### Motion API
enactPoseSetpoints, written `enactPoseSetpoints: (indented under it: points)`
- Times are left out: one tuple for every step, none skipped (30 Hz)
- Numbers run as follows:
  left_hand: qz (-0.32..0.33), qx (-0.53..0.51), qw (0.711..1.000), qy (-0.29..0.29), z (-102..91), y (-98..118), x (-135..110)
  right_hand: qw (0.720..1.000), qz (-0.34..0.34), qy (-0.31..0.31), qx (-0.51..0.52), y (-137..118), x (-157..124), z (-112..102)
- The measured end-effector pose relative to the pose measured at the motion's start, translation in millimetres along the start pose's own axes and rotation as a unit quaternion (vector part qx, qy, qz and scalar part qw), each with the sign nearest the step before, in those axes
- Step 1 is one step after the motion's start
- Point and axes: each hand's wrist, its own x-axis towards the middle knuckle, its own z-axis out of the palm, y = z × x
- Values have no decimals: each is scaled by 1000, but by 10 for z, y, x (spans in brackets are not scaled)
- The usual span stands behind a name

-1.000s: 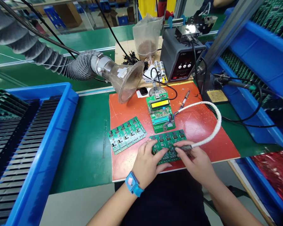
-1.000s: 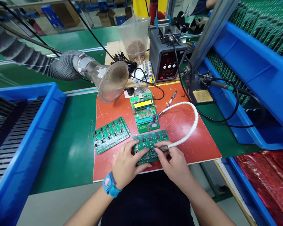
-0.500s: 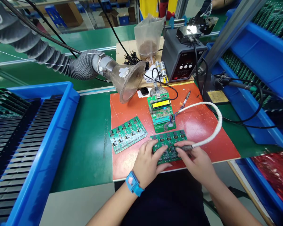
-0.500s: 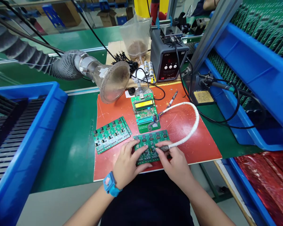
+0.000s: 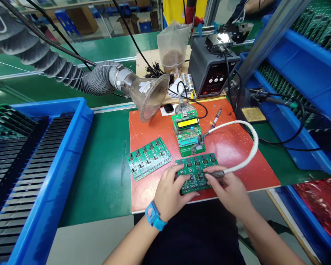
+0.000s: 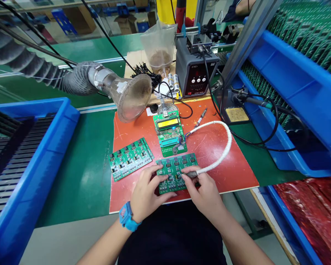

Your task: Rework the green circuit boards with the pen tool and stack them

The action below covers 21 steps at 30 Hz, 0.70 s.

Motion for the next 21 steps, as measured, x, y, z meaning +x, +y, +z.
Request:
enactPoseSetpoints:
  points:
    - [1, -2, 1000, 2, -2, -1, 1, 1000, -1, 0, 0, 1, 0, 0]
    - [2, -4, 1000, 3, -4, -2, 2, 1000, -1, 1, 0, 1, 0, 0]
    - [2, -5, 1000, 3, -5, -3, 3, 1000, -2, 1, -1, 0, 1, -1]
    - [1, -6, 1000, 2, -6, -3, 3, 1000, -4, 2, -2, -2, 1, -1]
    - [-1, -6, 1000, -1, -6, -2, 3, 1000, -4, 2, -3, -4, 2, -1]
    - [-5, -5, 1000, -3, -3, -1, 1, 1000, -6, 3, -3, -6, 2, -2]
    - [-9, -5, 1000, -4, 1, 2, -2, 1000, -7, 4, -4, -7, 2, -3]
    - [-12, -6, 1000, -4, 6, 4, -5, 1000, -8, 5, -5, -9, 2, -4]
    - [-13, -7, 1000, -2, 11, 6, -10, 1000, -8, 6, -6, -10, 2, -4]
    - [-15, -8, 1000, 1, 15, 8, -16, 1000, -8, 7, -6, -12, 1, -4]
    - [-20, -10, 1000, 5, 16, 9, -22, 1000, -8, 7, -5, -15, 0, -4]
    - [-25, -10, 1000, 9, 13, 7, -27, 1000, -8, 7, -5, -18, -2, -2]
    - [-32, -9, 999, 7, 4, 3, -33, 1000, -8, 7, -3, -21, -3, 0]
    - [-37, -8, 999, 1, -11, -4, -38, 1000, -8, 7, -2, -24, -3, 3]
    - [-40, -6, 999, -11, -30, -15, -42, 1000, -7, 9, 0, -26, -4, 6]
    - [-38, -5, 999, -27, -53, -29, -48, 1000, -5, 10, 2, -28, -4, 8]
    - [-33, -6, 998, -45, -75, -46, -53, 1000, -3, 10, 4, -28, -3, 8]
    - [-25, -8, 998, -61, -95, -65, -60, 1000, -1, 10, 7, -26, -2, 5]
    - [-18, -13, 997, -73, -111, -85, -69, 1000, 2, 9, 10, -24, -1, -1]
    - [-11, -18, 997, -79, -120, -103, -78, 1000, 6, 9, 13, -22, -1, -9]
    - [-6, -21, 996, -81, -123, -120, -87, 1000, 10, 8, 15, -20, 0, -19]
